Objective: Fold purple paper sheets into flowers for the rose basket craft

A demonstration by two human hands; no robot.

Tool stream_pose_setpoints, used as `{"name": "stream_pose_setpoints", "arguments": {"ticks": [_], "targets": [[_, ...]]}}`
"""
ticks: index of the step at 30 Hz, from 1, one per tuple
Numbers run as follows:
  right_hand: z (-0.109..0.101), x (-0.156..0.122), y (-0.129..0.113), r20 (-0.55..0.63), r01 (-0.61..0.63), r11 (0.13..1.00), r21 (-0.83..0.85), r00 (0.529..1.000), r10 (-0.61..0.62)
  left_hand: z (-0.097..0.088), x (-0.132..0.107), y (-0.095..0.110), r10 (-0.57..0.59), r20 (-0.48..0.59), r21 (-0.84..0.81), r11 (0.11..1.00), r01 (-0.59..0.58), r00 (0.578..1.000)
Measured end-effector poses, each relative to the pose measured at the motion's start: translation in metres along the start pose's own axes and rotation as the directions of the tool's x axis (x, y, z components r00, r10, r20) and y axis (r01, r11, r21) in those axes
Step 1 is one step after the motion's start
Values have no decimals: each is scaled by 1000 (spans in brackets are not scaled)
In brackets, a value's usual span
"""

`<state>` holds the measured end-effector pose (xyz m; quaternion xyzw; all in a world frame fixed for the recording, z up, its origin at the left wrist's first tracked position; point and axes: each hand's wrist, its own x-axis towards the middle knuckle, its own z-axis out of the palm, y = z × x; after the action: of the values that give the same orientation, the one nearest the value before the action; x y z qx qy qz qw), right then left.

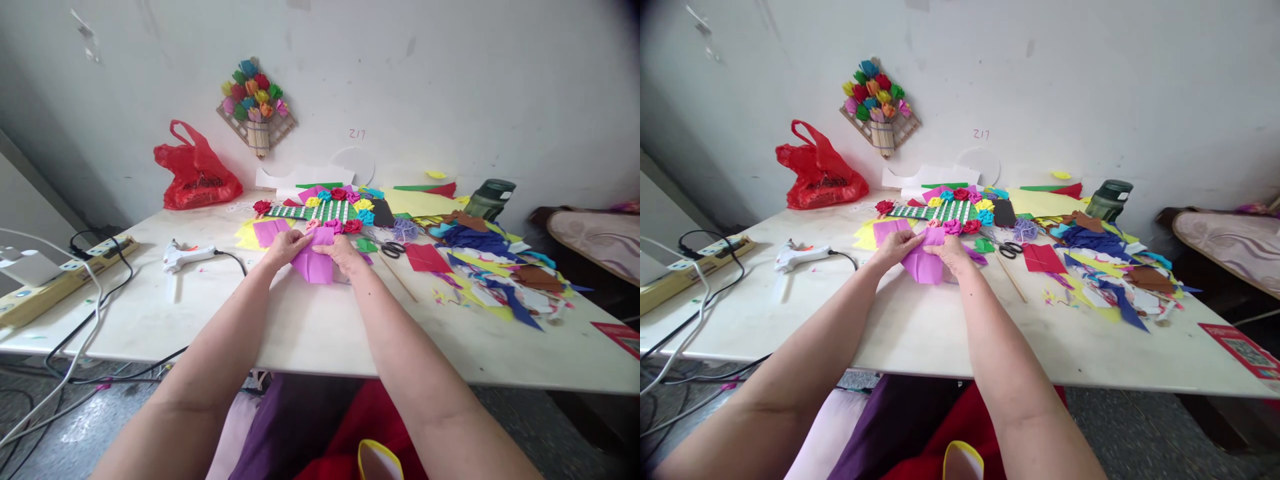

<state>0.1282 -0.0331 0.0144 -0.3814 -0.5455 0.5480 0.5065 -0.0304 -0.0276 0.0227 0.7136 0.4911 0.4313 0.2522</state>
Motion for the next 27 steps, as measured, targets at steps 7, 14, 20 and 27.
{"name": "stream_pose_setpoints", "arguments": {"ticks": [7,14,20,27], "targets": [[0,0,0,-16,28,999,-44,999,-28,2,0,1,22,-29,63,998,-20,999],[-1,3,1,-89,49,995,-86,994,-57,3,-1,2,-10,7,9,1000,10,1000],[-2,6,3,0,83,995,-61,997,-83,0,-2,-2,-46,88,-102,993,55,995],[-3,7,5,-22,211,973,-92,977,-214,-7,-4,2,-102,181,-188,973,137,978]]}}
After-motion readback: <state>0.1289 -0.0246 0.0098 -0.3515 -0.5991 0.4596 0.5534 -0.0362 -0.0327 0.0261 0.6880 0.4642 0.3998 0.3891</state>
